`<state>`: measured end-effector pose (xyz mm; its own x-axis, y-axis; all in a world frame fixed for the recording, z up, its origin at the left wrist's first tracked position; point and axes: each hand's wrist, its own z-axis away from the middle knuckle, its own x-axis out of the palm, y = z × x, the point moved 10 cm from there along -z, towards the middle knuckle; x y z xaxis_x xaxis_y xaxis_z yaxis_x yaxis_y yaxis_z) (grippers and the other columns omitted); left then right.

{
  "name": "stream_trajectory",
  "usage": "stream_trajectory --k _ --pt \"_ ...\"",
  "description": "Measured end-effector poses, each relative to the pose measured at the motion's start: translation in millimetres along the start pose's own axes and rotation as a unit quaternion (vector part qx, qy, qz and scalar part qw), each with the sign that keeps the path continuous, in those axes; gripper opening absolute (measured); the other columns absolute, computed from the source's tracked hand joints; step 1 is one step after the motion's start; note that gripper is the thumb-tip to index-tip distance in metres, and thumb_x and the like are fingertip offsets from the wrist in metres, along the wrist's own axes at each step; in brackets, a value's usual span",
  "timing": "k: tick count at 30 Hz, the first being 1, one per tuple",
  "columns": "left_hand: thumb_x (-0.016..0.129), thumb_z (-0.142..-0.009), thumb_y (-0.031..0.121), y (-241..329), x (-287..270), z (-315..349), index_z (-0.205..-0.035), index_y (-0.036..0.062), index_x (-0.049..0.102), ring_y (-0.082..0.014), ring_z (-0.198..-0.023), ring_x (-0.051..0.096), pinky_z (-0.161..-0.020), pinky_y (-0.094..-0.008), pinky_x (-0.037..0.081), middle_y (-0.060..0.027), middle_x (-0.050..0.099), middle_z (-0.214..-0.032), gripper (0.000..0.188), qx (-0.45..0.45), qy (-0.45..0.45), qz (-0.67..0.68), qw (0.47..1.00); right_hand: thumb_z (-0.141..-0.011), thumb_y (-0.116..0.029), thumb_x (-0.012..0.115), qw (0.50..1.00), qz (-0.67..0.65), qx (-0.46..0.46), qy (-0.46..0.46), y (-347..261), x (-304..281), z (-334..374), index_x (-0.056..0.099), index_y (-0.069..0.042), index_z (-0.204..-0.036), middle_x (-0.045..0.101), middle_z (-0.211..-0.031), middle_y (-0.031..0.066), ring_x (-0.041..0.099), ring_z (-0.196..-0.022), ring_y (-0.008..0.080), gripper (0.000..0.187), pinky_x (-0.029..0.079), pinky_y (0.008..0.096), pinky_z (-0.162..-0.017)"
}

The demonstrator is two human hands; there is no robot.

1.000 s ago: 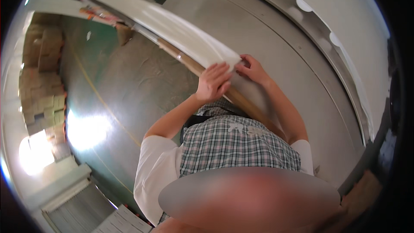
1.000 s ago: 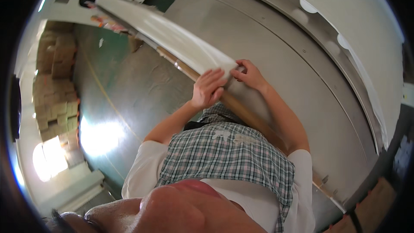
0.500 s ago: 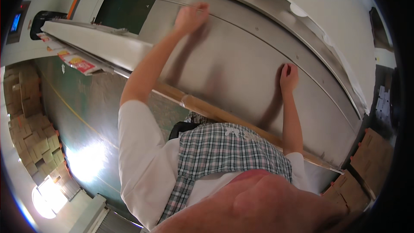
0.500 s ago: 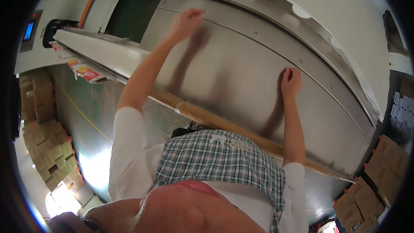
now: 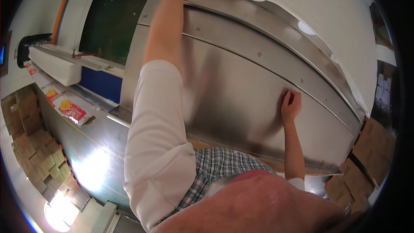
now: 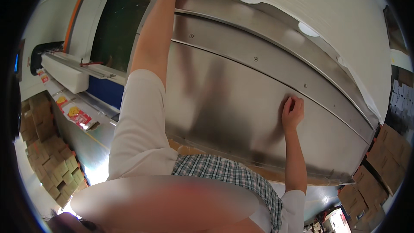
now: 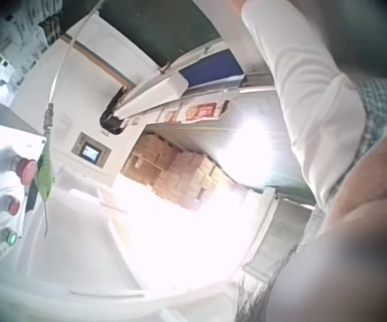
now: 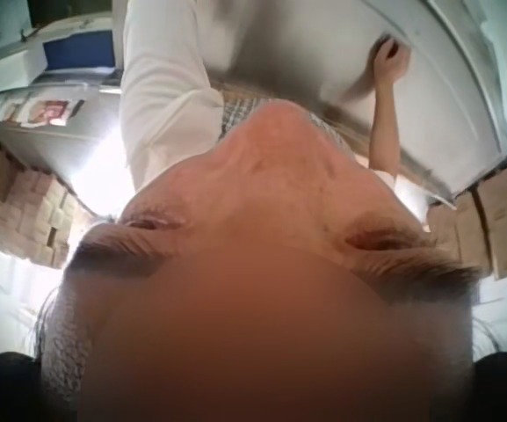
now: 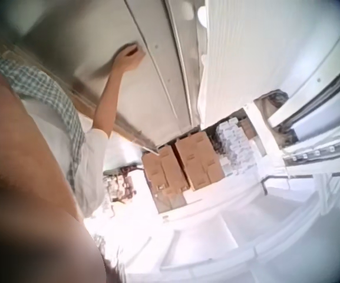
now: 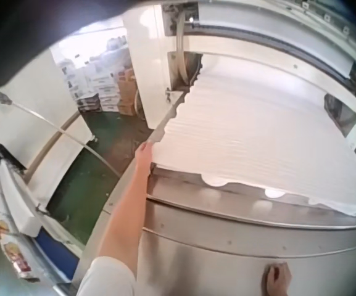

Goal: The recorder is manually handling, aligning, and folding large stacks of paper sheets at a processing machine.

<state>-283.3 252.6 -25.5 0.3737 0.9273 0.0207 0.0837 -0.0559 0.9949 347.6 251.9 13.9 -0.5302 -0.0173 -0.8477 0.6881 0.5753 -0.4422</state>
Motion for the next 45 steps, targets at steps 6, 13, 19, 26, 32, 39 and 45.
stream_trajectory --k 6,13,19,26,32,39,45 --pt "0.044 -0.088 0.038 17 24 9 -0.121 0.0004 0.047 -0.0213 -0.109 0.046 -0.094 -0.0308 0.032 -0.0121 0.052 -0.117 0.050 -0.004 -0.091 -0.045 0.995 -0.083 -0.009 0.054 1.000 0.003 0.002 -0.007 -1 0 -1 0.052 -0.004 -0.081 0.048 -0.070 0.0088 0.049 -0.057 0.0246 0.005 0.040 0.0334 -0.050" --pt "0.043 -0.088 0.038 -9 24 8 -0.122 0.0014 0.047 -0.0213 -0.106 0.048 -0.092 -0.0319 0.035 -0.0106 0.053 -0.116 0.050 -0.038 -0.101 -0.004 0.994 -0.082 -0.009 0.054 1.000 0.016 -0.010 0.007 -3 -3 -5 0.052 -0.004 -0.081 0.048 -0.070 0.0087 0.048 -0.057 0.0244 0.005 0.040 0.0336 -0.049" --pt "0.043 -0.088 0.039 -17 25 13 -0.118 0.0008 0.050 -0.0239 -0.103 0.051 -0.089 -0.0336 0.038 -0.0126 0.055 -0.112 0.049 -0.050 -0.185 -0.006 0.981 -0.082 -0.008 0.054 1.000 0.018 0.000 0.002 4 -5 -2 0.052 -0.004 -0.081 0.049 -0.071 0.0090 0.050 -0.059 0.0247 0.004 0.040 0.0335 -0.050" --pt "0.044 -0.087 0.040 39 77 47 -0.103 -0.0005 0.060 -0.0320 -0.094 0.057 -0.082 -0.0379 0.043 -0.0191 0.061 -0.100 0.046 0.106 -0.350 -0.447 0.816 -0.080 -0.008 0.055 1.000 0.023 -0.003 0.008 7 -11 0 0.052 -0.005 -0.080 0.050 -0.071 0.0092 0.051 -0.060 0.0250 0.004 0.042 0.0340 -0.052" --pt "0.065 -0.065 0.054 71 179 144 -0.111 0.0032 0.054 -0.0285 -0.101 0.055 -0.088 -0.0342 0.041 -0.0145 0.058 -0.110 0.070 0.115 -0.466 -0.489 0.728 -0.079 -0.008 0.055 1.000 -0.014 -0.003 0.011 -4 -2 2 0.052 -0.006 -0.079 0.050 -0.071 0.0083 0.051 -0.060 0.0251 0.004 0.042 0.0339 -0.051" --pt "0.075 -0.051 0.049 85 217 223 -0.125 0.0166 0.040 -0.0310 -0.120 0.037 -0.090 -0.0650 0.021 -0.0079 0.043 -0.128 0.088 0.284 -0.453 -0.582 0.613 -0.081 -0.012 0.054 0.999 -0.029 0.022 0.016 17 -13 -6 0.055 -0.006 -0.085 0.054 -0.075 0.0100 0.054 -0.065 0.0267 0.007 0.043 0.0346 -0.055" --pt "0.076 -0.051 0.043 90 193 235 -0.120 0.0154 0.045 -0.0302 -0.113 0.043 -0.092 -0.0641 0.021 -0.0069 0.051 -0.118 0.080 0.291 -0.403 -0.573 0.652 -0.081 -0.012 0.055 0.979 -0.134 -0.150 -0.009 -67 -3 -124 0.056 -0.003 -0.095 0.057 -0.090 0.0147 0.056 -0.081 0.0306 0.017 0.046 0.0360 -0.070"
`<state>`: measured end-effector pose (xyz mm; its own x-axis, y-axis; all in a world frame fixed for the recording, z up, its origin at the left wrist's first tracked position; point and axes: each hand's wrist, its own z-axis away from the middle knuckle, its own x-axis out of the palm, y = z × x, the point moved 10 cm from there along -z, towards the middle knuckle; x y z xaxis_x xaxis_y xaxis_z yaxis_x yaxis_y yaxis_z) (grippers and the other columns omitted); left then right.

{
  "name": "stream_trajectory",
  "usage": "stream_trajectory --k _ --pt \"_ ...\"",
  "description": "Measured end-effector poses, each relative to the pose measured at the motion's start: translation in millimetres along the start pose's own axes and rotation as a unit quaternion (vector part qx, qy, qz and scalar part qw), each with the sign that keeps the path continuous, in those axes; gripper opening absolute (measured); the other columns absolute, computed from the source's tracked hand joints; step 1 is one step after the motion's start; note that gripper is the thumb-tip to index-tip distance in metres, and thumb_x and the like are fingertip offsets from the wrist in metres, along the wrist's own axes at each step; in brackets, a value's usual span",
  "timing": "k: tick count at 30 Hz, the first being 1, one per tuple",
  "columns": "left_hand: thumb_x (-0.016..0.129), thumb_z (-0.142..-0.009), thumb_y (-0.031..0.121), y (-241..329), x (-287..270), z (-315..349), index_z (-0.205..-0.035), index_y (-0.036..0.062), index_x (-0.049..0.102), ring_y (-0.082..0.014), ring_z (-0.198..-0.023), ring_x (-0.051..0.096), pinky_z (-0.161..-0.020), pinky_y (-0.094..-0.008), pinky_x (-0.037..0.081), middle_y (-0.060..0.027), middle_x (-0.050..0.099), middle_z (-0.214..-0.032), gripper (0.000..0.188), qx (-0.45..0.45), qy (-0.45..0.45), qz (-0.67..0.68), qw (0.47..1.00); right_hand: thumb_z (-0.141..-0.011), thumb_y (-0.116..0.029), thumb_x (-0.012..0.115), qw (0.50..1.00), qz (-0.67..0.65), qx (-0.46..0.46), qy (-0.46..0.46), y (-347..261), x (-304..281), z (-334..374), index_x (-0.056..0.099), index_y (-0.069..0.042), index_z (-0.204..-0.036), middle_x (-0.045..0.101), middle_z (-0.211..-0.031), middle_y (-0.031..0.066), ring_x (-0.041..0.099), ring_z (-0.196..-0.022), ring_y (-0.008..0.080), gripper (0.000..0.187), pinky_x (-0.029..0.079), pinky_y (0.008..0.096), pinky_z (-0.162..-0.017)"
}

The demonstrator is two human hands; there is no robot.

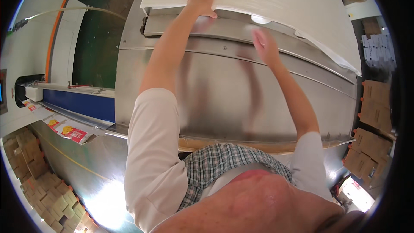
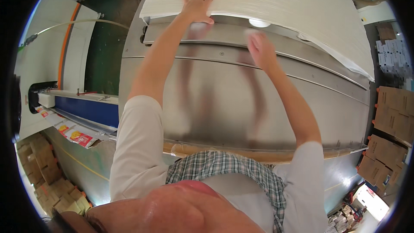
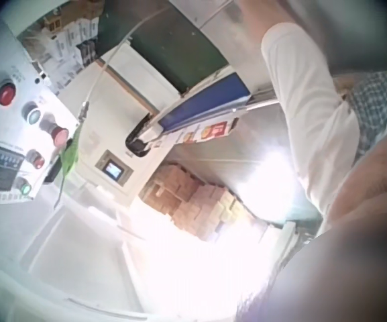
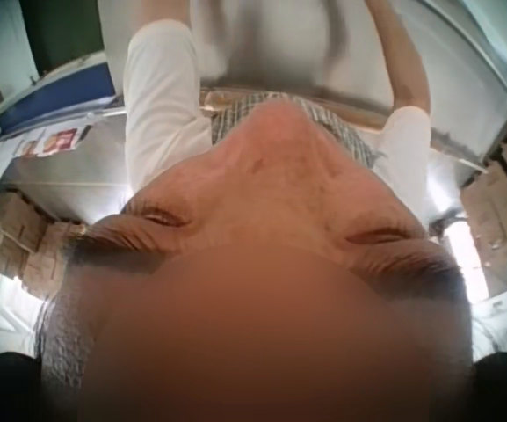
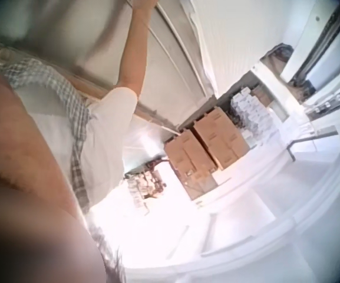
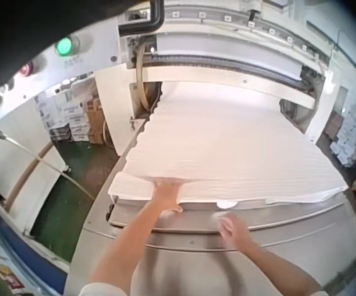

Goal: The recorder is manually handling, aligning, and folding large stacks of paper sheets at a processing machine.

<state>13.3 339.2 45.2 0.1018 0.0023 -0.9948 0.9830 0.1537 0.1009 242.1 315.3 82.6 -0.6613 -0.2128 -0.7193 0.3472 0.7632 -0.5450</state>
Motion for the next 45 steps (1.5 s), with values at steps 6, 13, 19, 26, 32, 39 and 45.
stream_trajectory --k 6,13,19,26,32,39,45 --pt "0.076 -0.053 0.042 14 -3 11 -0.120 0.0166 0.045 -0.0302 -0.113 0.043 -0.096 -0.0631 0.019 -0.0068 0.052 -0.117 0.078 -0.007 -0.007 -0.012 1.000 -0.082 -0.024 0.054 0.988 -0.007 -0.127 -0.085 -48 70 -116 0.054 -0.007 -0.110 0.056 -0.108 0.0143 0.050 -0.104 0.0314 0.032 0.041 0.0376 -0.088" --pt "0.079 -0.047 0.043 14 11 -8 -0.133 0.0202 0.029 -0.0331 -0.126 0.030 -0.096 -0.0659 0.018 -0.0098 0.036 -0.136 0.102 -0.098 -0.122 -0.071 0.985 -0.080 -0.060 0.038 0.919 0.251 0.146 -0.269 172 -19 -86 0.048 -0.010 -0.120 0.050 -0.120 0.0123 0.042 -0.116 0.0294 0.065 0.025 0.0530 -0.096" --pt "0.077 -0.052 0.014 -34 14 7 -0.137 0.0179 0.020 -0.0325 -0.124 0.034 -0.089 -0.0700 0.025 -0.0098 0.038 -0.134 0.103 -0.238 -0.216 -0.174 0.931 -0.076 -0.067 0.041 0.877 0.330 0.211 -0.278 298 -182 -10 0.043 -0.018 -0.125 0.050 -0.121 0.0096 0.044 -0.114 0.0296 0.070 0.030 0.0519 -0.094" --pt "0.077 -0.049 0.001 -36 1 33 -0.134 0.0153 0.022 -0.0362 -0.127 0.026 -0.089 -0.0690 0.028 -0.0010 0.033 -0.137 0.102 -0.325 -0.224 -0.173 0.903 -0.053 -0.045 0.077 0.849 0.306 0.185 -0.390 383 -304 34 0.034 -0.019 -0.131 0.043 -0.129 0.0079 0.038 -0.120 0.0294 0.093 0.032 0.0493 -0.096" --pt "0.076 -0.046 -0.001 -112 7 56 -0.131 0.0161 0.025 -0.0319 -0.125 0.031 -0.098 -0.0521 0.029 -0.0089 0.035 -0.134 0.101 -0.283 -0.176 -0.188 0.924 -0.037 -0.013 0.083 0.713 0.455 0.275 -0.457 506 -417 71 0.032 -0.019 -0.130 0.042 -0.128 0.0057 0.036 -0.121 0.0321 0.106 0.035 0.0496 -0.094" --pt "0.077 -0.046 0.004 -99 6 63 -0.130 0.0127 0.029 -0.0327 -0.121 0.036 -0.099 -0.0433 0.030 -0.0130 0.039 -0.130 0.098 -0.224 -0.133 -0.146 0.954 -0.070 -0.021 0.067 0.977 0.060 -0.177 -0.103 489 -530 105 0.056 -0.002 -0.102 0.059 -0.095 0.0146 0.058 -0.085 0.0265 0.039 0.046 0.0389 -0.074" --pt "0.070 -0.057 0.009 -88 -8 68 -0.120 0.0060 0.043 -0.0348 -0.117 0.040 -0.098 -0.0420 0.031 -0.0192 0.045 -0.122 0.069 -0.154 0.028 -0.114 0.981 -0.061 -0.008 0.066 0.861 0.473 0.145 -0.117 610 -538 156 0.040 -0.017 -0.123 0.042 -0.126 0.0097 0.041 -0.117 0.0281 0.067 0.035 0.0466 -0.093"
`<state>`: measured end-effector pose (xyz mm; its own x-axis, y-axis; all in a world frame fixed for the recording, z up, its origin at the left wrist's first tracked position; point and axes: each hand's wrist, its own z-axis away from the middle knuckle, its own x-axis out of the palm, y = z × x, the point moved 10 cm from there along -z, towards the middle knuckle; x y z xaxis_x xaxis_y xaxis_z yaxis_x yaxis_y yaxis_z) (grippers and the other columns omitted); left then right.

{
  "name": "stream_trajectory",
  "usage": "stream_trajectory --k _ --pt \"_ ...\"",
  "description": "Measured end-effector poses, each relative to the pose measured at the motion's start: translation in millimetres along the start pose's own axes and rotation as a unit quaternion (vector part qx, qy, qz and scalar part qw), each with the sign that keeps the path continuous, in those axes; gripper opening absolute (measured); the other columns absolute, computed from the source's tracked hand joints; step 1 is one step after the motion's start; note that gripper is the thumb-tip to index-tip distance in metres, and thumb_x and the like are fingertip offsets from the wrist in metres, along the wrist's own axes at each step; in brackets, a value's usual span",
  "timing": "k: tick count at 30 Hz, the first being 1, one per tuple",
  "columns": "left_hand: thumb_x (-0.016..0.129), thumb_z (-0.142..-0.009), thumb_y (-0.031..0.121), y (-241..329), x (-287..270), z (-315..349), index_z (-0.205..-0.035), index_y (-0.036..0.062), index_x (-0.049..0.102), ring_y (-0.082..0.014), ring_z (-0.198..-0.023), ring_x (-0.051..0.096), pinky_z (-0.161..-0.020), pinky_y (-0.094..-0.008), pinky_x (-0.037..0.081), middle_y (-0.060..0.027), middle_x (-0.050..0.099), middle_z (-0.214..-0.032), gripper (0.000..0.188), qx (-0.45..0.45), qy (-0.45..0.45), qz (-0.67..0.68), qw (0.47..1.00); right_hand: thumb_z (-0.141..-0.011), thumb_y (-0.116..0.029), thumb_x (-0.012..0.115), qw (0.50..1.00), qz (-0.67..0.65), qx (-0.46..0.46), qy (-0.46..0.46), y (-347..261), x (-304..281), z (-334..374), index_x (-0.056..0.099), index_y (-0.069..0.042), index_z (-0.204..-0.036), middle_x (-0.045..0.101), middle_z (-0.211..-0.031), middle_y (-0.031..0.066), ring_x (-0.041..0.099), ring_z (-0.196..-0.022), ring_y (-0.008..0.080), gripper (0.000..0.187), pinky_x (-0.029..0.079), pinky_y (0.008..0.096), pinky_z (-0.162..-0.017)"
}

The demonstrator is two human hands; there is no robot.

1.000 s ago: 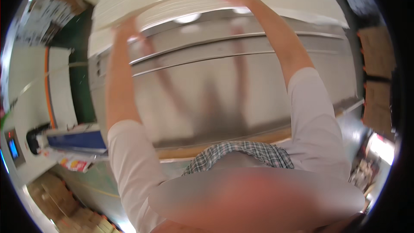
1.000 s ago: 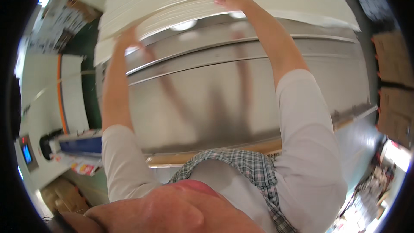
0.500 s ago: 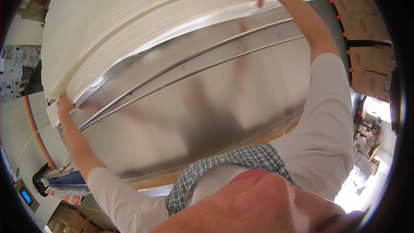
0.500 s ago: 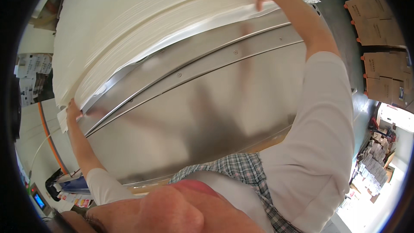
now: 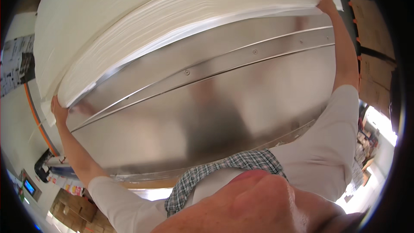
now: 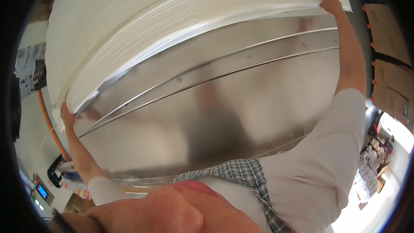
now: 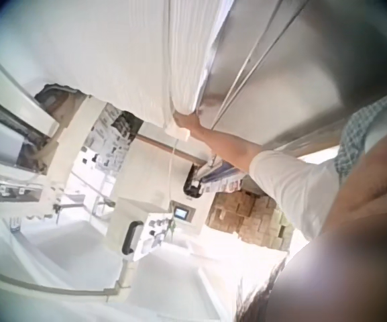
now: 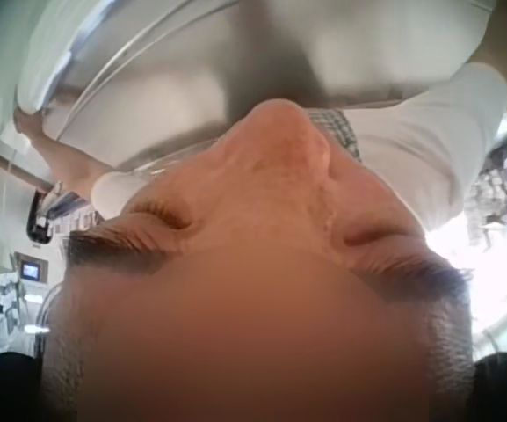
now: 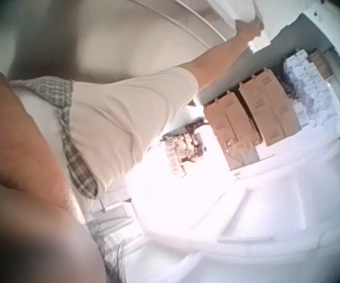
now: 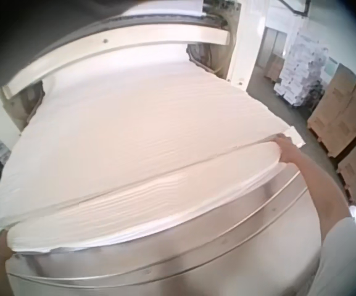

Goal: The recorder is manually handling, aligning, and folding large stacks of paper sheets at a processing machine.

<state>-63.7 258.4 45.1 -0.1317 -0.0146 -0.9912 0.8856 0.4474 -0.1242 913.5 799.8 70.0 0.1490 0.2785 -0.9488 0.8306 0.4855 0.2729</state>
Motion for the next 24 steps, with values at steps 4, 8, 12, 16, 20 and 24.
stream_trajectory --k 4,8,12,16,20,24 --pt "0.063 -0.063 0.014 -12 -15 2 -0.120 0.0068 0.044 -0.0347 -0.116 0.040 -0.098 -0.0422 0.031 -0.0178 0.046 -0.123 0.061 0.001 0.088 -0.029 0.996 -0.060 -0.008 0.068 0.997 0.038 0.052 0.038 19 -18 7 0.041 -0.019 -0.123 0.043 -0.125 0.0092 0.037 -0.121 0.0286 0.069 0.035 0.0448 -0.095" --pt "0.066 -0.064 0.017 9 -57 -10 -0.120 0.0087 0.044 -0.0336 -0.115 0.041 -0.097 -0.0428 0.032 -0.0152 0.047 -0.123 0.061 -0.020 0.173 -0.038 0.984 -0.059 -0.007 0.070 0.988 0.048 0.086 0.120 48 -59 22 0.043 -0.018 -0.122 0.046 -0.122 0.0097 0.040 -0.117 0.0313 0.069 0.037 0.0441 -0.093" --pt "0.071 -0.062 0.021 15 -101 18 -0.118 0.0102 0.045 -0.0326 -0.115 0.041 -0.097 -0.0424 0.032 -0.0141 0.046 -0.123 0.062 0.002 0.203 -0.029 0.979 -0.060 -0.007 0.068 0.990 -0.018 0.079 0.115 55 -44 59 0.043 -0.015 -0.120 0.049 -0.119 0.0122 0.042 -0.113 0.0342 0.065 0.037 0.0431 -0.094" --pt "0.070 -0.063 0.016 54 -130 58 -0.117 0.0115 0.047 -0.0326 -0.115 0.041 -0.097 -0.0424 0.031 -0.0134 0.046 -0.124 0.058 0.037 0.189 -0.029 0.981 -0.062 -0.006 0.067 0.995 -0.022 0.066 0.068 80 -28 125 0.042 -0.016 -0.122 0.045 -0.123 0.0148 0.039 -0.117 0.0345 0.066 0.035 0.0421 -0.096" --pt "0.068 -0.063 0.015 81 -160 124 -0.117 0.0123 0.047 -0.0323 -0.115 0.041 -0.097 -0.0432 0.030 -0.0126 0.045 -0.125 0.058 0.058 0.181 -0.030 0.981 -0.065 -0.004 0.064 0.997 -0.048 0.056 0.023 88 -32 191 0.040 -0.018 -0.125 0.038 -0.128 0.0162 0.034 -0.121 0.0339 0.066 0.031 0.0444 -0.098" --pt "0.064 -0.065 0.014 71 -151 192 -0.117 0.0140 0.049 -0.0330 -0.113 0.041 -0.097 -0.0447 0.029 -0.0137 0.045 -0.124 0.054 0.039 0.182 -0.037 0.982 -0.068 -0.005 0.063 0.994 -0.029 0.100 0.029 37 -60 267 0.041 -0.020 -0.125 0.035 -0.131 0.0149 0.031 -0.123 0.0326 0.062 0.028 0.0463 -0.099"
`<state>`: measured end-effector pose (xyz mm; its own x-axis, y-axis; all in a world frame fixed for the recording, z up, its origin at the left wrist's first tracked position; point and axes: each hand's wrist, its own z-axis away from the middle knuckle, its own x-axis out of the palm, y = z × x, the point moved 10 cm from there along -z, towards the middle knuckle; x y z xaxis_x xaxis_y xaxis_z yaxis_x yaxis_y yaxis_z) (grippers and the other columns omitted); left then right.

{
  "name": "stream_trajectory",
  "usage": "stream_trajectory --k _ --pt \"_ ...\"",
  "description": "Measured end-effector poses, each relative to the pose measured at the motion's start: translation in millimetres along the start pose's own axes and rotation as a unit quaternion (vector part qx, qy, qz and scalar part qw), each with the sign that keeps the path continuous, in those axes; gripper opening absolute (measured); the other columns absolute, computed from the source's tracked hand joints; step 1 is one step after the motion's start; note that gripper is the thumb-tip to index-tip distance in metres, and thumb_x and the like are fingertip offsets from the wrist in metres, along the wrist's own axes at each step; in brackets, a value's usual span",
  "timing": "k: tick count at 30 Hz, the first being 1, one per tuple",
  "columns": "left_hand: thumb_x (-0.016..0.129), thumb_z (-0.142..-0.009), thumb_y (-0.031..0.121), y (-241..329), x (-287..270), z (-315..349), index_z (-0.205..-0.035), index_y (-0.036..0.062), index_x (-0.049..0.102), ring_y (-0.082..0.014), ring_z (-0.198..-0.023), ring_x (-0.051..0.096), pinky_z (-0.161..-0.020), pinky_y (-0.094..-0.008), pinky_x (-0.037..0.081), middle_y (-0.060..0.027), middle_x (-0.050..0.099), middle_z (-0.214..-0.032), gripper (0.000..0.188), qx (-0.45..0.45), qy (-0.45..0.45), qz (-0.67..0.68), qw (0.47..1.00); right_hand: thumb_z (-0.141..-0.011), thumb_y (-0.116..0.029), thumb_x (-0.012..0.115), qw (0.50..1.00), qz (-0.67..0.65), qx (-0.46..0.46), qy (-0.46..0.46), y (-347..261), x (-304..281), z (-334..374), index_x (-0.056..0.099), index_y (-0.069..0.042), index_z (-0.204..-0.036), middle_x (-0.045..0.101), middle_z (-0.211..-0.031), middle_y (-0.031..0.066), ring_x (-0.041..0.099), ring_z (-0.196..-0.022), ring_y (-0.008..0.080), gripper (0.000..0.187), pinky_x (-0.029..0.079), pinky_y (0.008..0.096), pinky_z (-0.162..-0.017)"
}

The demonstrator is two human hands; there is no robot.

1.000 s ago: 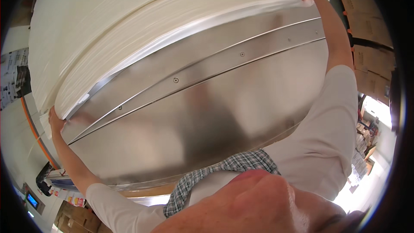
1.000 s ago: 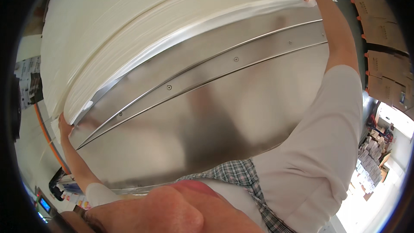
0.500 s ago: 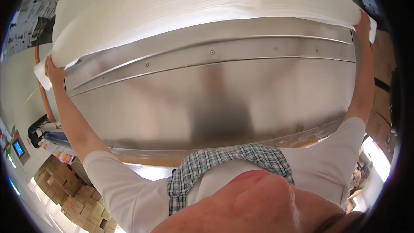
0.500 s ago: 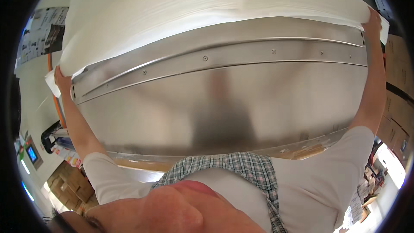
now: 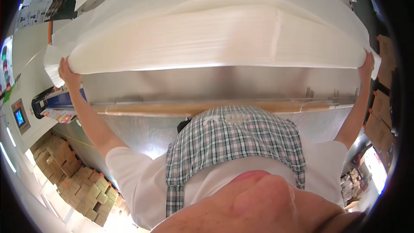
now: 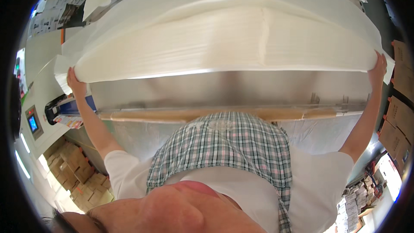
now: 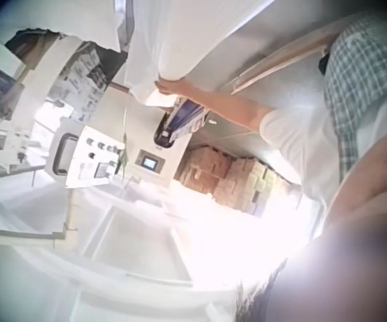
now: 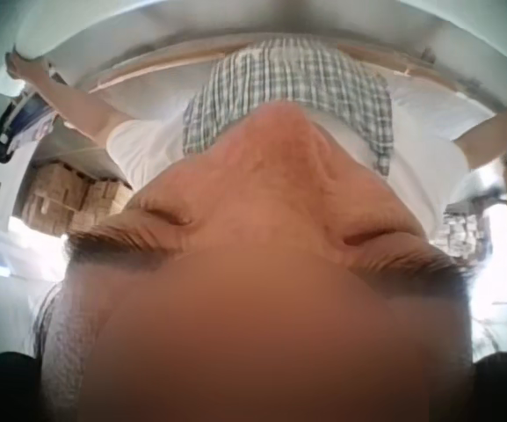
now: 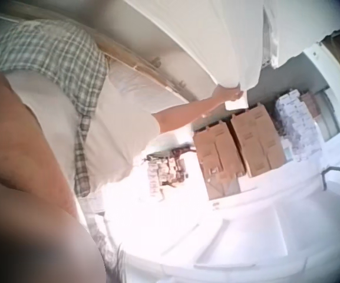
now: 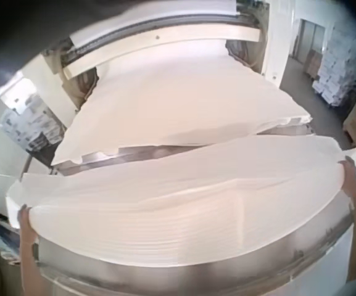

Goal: The recorder is manually handling, aligning, and folding large stacks of paper sheets at a processing machine.

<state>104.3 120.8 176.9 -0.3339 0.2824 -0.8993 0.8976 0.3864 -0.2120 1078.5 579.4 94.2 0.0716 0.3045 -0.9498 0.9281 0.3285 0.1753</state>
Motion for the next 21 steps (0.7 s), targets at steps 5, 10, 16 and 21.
stream_trajectory --k 5,10,16,21 --pt "0.060 -0.065 0.009 14 15 108 -0.116 0.0158 0.050 -0.0325 -0.116 0.039 -0.099 -0.0449 0.025 -0.0140 0.044 -0.124 0.052 -0.056 -0.059 0.040 0.996 -0.071 -0.012 0.063 0.999 0.000 0.012 -0.035 -14 -23 94 0.042 -0.022 -0.124 0.031 -0.134 0.0145 0.029 -0.125 0.0312 0.057 0.024 0.0455 -0.100" --pt "0.057 -0.065 0.005 5 41 187 -0.116 0.0169 0.049 -0.0302 -0.120 0.035 -0.102 -0.0449 0.020 -0.0139 0.043 -0.125 0.054 -0.105 -0.146 0.056 0.982 -0.074 -0.009 0.060 0.996 -0.005 0.015 -0.083 -36 -7 155 0.042 -0.023 -0.123 0.031 -0.134 0.0143 0.029 -0.125 0.0312 0.054 0.023 0.0457 -0.101" --pt "0.055 -0.063 0.003 2 50 179 -0.116 0.0143 0.049 -0.0368 -0.111 0.043 -0.095 -0.0433 0.033 -0.0171 0.047 -0.120 0.054 -0.066 -0.235 0.005 0.970 -0.072 -0.012 0.061 0.984 0.034 -0.010 -0.172 -45 14 160 0.041 -0.018 -0.124 0.034 -0.131 0.0157 0.029 -0.125 0.0314 0.056 0.026 0.0463 -0.099" --pt "0.064 -0.054 0.003 -15 83 166 -0.118 0.0137 0.047 -0.0338 -0.113 0.044 -0.096 -0.0413 0.034 -0.0156 0.047 -0.121 0.067 -0.084 -0.413 0.000 0.907 -0.061 -0.003 0.065 0.929 0.021 -0.030 -0.369 -10 54 136 0.041 -0.015 -0.122 0.040 -0.125 0.0150 0.034 -0.120 0.0344 0.067 0.032 0.0435 -0.097"
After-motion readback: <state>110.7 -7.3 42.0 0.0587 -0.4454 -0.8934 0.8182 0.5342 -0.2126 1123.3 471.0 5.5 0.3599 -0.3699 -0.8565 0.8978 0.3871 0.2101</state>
